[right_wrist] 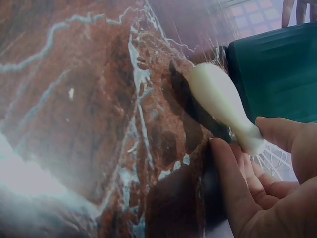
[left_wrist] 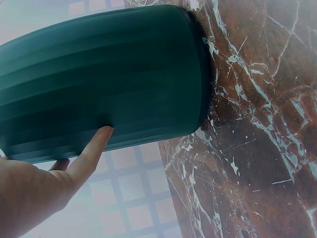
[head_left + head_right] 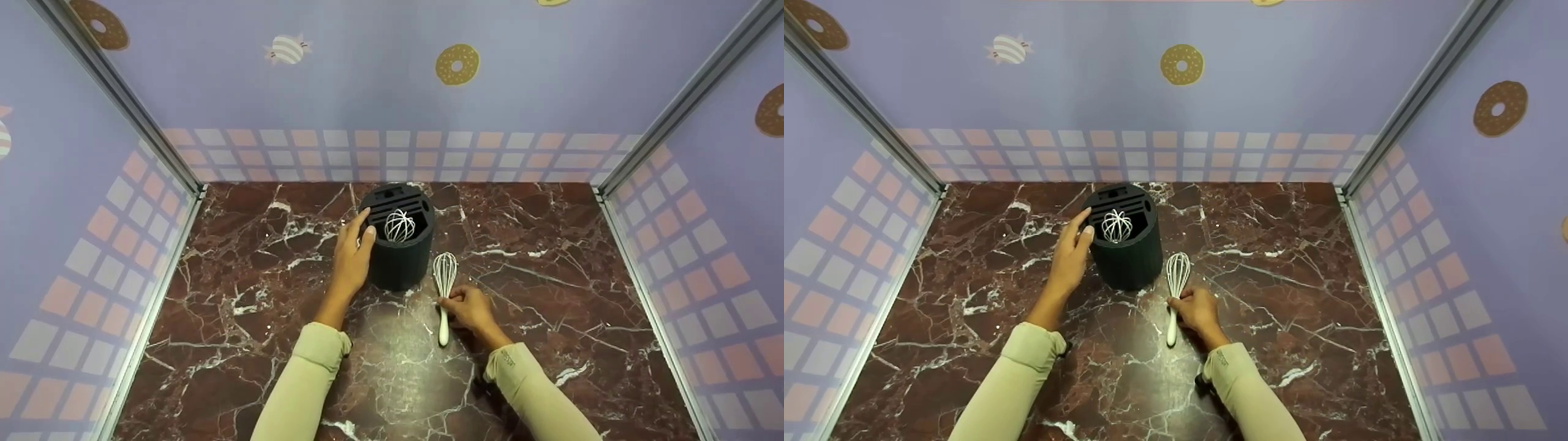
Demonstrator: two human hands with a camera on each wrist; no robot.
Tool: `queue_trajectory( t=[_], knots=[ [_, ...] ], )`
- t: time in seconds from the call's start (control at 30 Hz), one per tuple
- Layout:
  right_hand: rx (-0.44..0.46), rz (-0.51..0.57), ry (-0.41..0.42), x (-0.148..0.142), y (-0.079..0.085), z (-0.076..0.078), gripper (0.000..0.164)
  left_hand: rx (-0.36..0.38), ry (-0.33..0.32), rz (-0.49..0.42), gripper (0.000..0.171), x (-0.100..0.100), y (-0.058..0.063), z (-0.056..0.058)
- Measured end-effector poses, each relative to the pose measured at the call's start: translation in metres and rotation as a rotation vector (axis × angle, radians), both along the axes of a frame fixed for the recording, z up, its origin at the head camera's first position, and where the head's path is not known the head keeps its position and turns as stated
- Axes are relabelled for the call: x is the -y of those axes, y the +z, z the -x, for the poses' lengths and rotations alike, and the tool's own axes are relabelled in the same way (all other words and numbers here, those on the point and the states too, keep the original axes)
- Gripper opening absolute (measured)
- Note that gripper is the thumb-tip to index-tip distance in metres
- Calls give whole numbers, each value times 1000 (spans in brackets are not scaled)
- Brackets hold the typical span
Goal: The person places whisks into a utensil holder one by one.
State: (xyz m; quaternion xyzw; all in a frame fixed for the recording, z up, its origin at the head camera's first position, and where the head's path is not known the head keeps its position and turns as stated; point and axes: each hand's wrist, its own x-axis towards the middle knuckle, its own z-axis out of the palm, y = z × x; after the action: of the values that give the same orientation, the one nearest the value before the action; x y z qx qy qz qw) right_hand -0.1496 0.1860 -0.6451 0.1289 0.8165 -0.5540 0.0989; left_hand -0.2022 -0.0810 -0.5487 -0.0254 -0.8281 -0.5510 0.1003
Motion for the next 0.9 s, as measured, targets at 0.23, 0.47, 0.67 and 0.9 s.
queue_trajectory(
  t=[0.23, 0.47, 0.67, 0.9],
  knots=[
    [119, 192, 17, -4, 1, 1, 20, -8, -2, 5, 48, 0, 1, 1],
    [161, 245, 23, -6, 1, 1, 19, -19, -5, 3, 48, 0, 0, 1],
    [177, 278, 21, -6, 2, 2, 20, -20, 0, 3, 47, 0, 0, 1],
    [172, 303, 12, -5, 12, 6, 24, -14, 2, -1, 47, 0, 1, 1]
  ],
)
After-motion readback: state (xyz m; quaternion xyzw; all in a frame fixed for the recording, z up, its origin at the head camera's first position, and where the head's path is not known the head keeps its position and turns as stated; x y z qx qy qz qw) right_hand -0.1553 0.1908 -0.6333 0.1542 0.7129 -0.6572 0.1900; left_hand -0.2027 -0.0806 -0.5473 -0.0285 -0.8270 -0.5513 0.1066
